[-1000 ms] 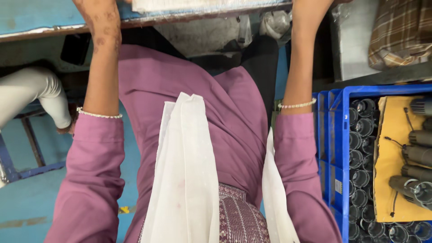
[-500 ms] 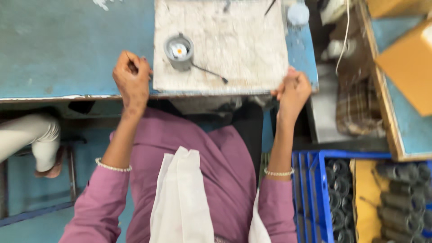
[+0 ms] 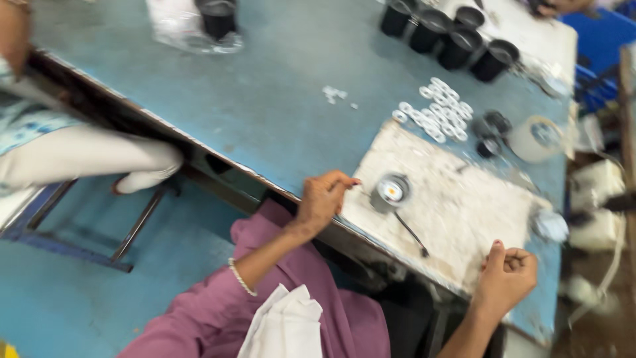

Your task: The person assembles small electronic components on a workbench. They place washers and small parts into a cylindrical housing, use a green electric screwdriver to tighten screws, and fit a black plastic cover over the assembly.

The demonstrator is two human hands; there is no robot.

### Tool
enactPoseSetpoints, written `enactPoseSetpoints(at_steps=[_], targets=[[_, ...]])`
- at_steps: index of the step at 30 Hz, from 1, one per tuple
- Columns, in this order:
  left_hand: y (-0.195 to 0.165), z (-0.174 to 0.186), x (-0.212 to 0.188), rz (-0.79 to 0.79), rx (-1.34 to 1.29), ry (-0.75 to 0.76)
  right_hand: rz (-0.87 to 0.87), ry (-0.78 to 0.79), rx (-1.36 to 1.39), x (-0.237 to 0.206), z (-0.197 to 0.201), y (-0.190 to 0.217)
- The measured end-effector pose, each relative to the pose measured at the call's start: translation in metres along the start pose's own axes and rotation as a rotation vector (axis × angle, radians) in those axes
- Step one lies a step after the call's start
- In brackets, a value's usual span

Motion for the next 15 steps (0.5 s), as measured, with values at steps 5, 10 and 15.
enactPoseSetpoints(at_steps=[5, 10, 15], targets=[[-0.005, 0.018, 0.009, -0.588, 0.415, -0.169, 0.084, 0.114, -0.254, 0.006, -0.047, 0.0], [-0.015, 0.047, 0.003, -0.687, 0.374, -0.219, 0.432, 0.158, -0.514, 0.002, -0.053, -0.001], [-0.027, 0.088, -0.027, -0.704, 0.278, -0.283, 0.448, 0.198, -0.663, -0.034, -0.07, 0.028]])
Point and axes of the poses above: each hand's wrist, its own x-axis towards the middle knuckle, its own z-axis out of the back of the hand, y = z × x, the point moved 1 cm from there along x, towards the middle knuckle, and after that the axes turned 7 degrees about -y, right-handed, at the moved point
